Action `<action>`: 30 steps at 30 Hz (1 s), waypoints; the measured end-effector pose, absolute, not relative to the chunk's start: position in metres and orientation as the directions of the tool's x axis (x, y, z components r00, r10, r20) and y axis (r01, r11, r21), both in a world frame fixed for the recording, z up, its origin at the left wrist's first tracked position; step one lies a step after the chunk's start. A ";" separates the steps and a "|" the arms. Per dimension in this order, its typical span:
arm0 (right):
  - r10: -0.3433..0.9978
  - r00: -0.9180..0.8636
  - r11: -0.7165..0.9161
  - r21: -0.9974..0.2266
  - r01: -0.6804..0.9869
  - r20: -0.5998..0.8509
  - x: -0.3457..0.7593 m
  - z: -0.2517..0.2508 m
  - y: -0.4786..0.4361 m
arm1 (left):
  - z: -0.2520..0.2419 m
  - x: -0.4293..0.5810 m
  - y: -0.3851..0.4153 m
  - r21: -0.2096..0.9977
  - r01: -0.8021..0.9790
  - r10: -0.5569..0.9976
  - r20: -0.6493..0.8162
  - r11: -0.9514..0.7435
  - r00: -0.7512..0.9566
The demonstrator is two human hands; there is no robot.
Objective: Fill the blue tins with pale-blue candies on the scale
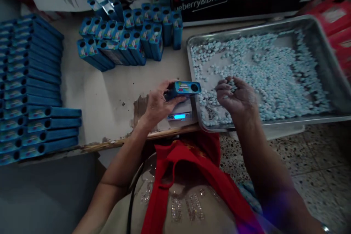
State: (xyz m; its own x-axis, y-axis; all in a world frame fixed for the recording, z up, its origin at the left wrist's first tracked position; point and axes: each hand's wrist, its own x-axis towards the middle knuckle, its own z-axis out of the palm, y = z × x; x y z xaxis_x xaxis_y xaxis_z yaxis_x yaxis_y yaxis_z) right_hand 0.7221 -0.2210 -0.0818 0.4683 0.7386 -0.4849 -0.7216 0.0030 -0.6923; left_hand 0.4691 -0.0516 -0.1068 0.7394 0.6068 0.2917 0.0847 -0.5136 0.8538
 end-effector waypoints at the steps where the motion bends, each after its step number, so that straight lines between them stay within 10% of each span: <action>1: 0.761 0.494 0.044 -0.727 -0.685 -0.420 0.720 -0.076 -0.214 | -0.098 0.477 -0.053 0.820 0.066 0.585 0.347 -0.568 0.733; 8: 0.677 0.736 0.457 -0.785 -0.418 0.002 0.711 -0.022 -0.182 | -0.064 0.538 -0.067 0.746 0.021 0.515 0.439 -0.665 0.736; 16: 0.681 0.723 -0.032 -0.982 0.187 0.116 0.717 -0.026 -0.194 | -0.088 0.570 -0.084 0.863 -0.039 0.568 0.365 -0.503 0.738; 30: 0.676 0.729 0.067 -0.976 -0.206 -0.107 0.796 -0.103 -0.236 | -0.099 0.540 -0.071 0.970 -0.153 0.675 0.242 -0.190 0.697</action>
